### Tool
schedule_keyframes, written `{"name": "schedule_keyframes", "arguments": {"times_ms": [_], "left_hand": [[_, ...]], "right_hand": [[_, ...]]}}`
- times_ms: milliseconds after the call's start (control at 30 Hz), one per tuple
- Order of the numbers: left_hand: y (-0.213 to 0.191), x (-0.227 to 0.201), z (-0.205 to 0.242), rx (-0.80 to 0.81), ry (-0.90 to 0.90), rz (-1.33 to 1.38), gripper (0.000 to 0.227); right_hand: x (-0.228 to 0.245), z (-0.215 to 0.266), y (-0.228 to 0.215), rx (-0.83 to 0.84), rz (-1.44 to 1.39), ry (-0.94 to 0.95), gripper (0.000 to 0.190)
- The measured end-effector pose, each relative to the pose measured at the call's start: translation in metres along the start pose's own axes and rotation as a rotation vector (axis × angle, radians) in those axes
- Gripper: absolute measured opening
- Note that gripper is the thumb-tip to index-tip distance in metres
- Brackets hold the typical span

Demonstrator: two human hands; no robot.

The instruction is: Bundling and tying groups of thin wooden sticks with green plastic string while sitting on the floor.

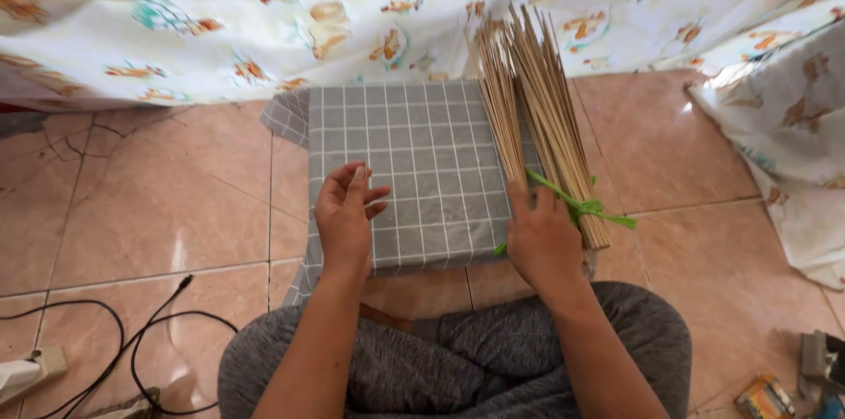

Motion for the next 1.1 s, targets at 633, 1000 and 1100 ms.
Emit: {"name": "schedule_keyframes", "arguments": {"times_ms": [633,1000,1100], "left_hand": [[0.017,0.015,0.016,0.038,0.123,-0.190,0.019],[0.039,0.025,0.054,0.049,-0.010,-0.009,0.015],[0.052,0.002,0.072,0.087,-0.016,0.034,0.016]], "right_hand": [[-0.105,0.015,-0.024,-0.365,-0.210,0.169,0.064],[-0.093,-0.015,-0.007,0.010,-0.398,0.376,0.063],[-0.087,-0.001,-0.038,0.093,-0.498,0.439,0.060]]}}
Point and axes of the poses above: each hand's wrist, its own z-axis away from the middle knuckle, its own y-axis out of the palm, x = y × z, the point moved 4 cm from there along -z, towards the middle knuckle, and after that the axes turned 6 degrees about y, right-handed, at the moved point
